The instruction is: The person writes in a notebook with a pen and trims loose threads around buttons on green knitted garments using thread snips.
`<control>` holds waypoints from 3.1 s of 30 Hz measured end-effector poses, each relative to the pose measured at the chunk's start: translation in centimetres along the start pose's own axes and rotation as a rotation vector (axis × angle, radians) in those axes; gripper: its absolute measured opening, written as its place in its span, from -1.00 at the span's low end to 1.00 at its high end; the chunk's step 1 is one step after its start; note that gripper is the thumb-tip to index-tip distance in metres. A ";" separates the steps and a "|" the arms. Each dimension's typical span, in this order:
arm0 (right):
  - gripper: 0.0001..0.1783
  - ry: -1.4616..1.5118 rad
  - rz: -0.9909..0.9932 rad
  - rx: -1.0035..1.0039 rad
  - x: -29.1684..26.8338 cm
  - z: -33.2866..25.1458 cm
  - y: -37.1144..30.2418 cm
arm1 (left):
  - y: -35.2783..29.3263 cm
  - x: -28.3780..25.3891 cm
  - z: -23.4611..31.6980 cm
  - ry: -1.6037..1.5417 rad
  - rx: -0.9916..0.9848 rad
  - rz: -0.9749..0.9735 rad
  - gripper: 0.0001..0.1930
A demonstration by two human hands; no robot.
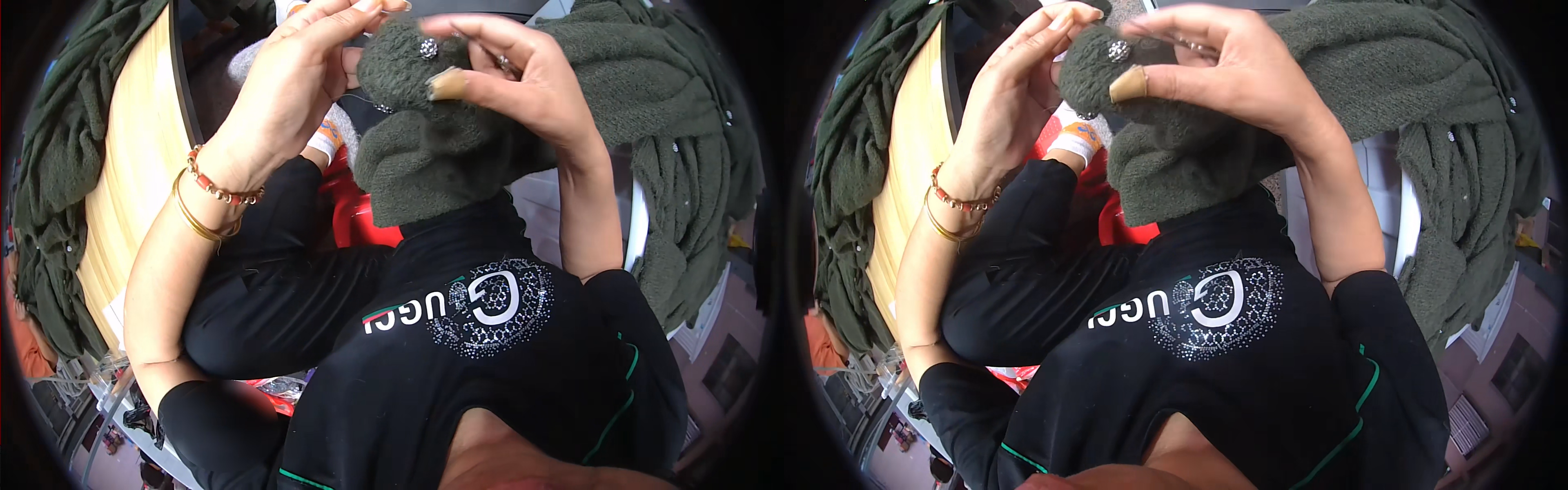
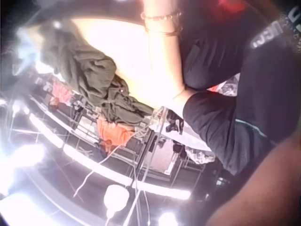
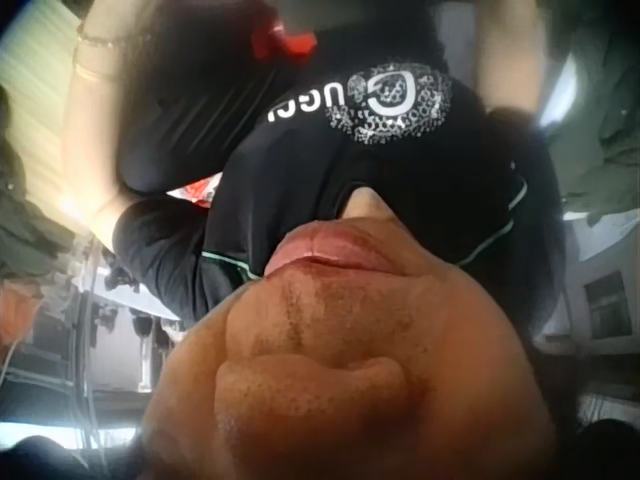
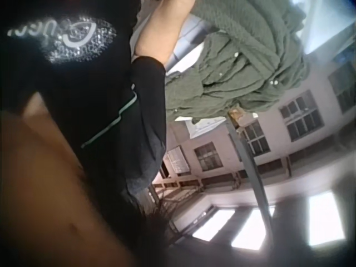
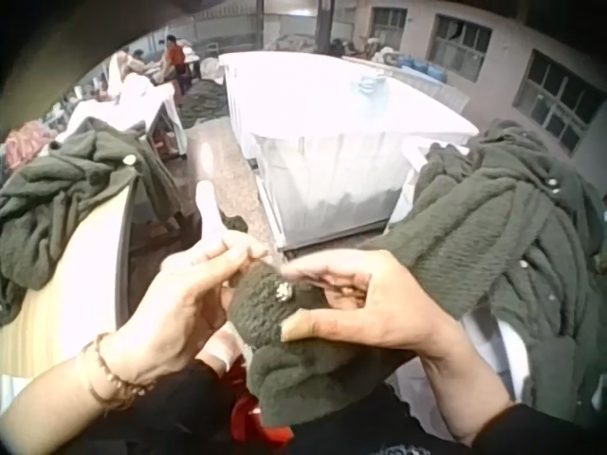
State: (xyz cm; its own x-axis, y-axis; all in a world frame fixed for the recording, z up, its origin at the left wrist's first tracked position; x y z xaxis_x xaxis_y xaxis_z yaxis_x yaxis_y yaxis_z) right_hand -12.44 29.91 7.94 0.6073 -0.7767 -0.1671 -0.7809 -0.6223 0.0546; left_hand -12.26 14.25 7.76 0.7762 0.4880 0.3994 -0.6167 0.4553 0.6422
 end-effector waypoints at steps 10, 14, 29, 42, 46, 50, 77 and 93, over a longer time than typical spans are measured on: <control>-0.76 0.268 0.295 0.111 -4.5 3.0 -1.0 | -3.5 0.0 -1.4 0.463 -0.699 0.384 -0.59; -0.78 0.249 0.383 -0.066 -6.3 3.6 -1.9 | -3.5 -0.4 -0.7 0.490 -0.676 0.375 -0.75; -0.78 0.282 0.425 -0.022 -6.7 4.2 -2.4 | -2.8 -0.2 0.6 0.736 -0.587 0.267 -0.81; -0.67 0.103 0.278 -0.036 -3.1 1.9 -1.1 | -3.2 -1.3 1.4 0.749 -0.451 0.475 -0.86; -0.58 0.103 0.093 -0.046 -0.8 0.6 -1.1 | -3.2 -1.3 1.6 0.713 -0.408 0.493 -0.85; -0.64 0.112 0.042 -0.057 0.3 -0.2 -0.5 | -2.9 -0.8 1.6 0.678 -0.434 0.476 -0.85; -0.66 0.127 -0.084 -0.085 0.5 -0.3 -1.0 | -1.7 1.2 1.5 0.877 -0.422 0.275 -0.88; -0.72 0.073 -0.123 -0.046 0.8 -1.1 -1.6 | -1.5 1.5 0.8 0.868 -0.493 0.258 -0.88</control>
State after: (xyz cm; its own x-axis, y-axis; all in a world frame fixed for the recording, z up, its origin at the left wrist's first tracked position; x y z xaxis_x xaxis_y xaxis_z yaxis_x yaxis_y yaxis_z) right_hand -10.53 30.16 8.81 0.7086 -0.6980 -0.1030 -0.6932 -0.7159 0.0832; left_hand -10.10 13.71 7.89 0.3707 0.8949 -0.2482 -0.8885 0.4196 0.1858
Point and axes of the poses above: each hand's wrist, its own y-axis towards the middle knuckle, its own x-axis out of the palm, z = x × y, the point moved 7 cm from there along y, towards the middle knuckle, and after that the axes turned 10 degrees about y, right-handed, at the moved point
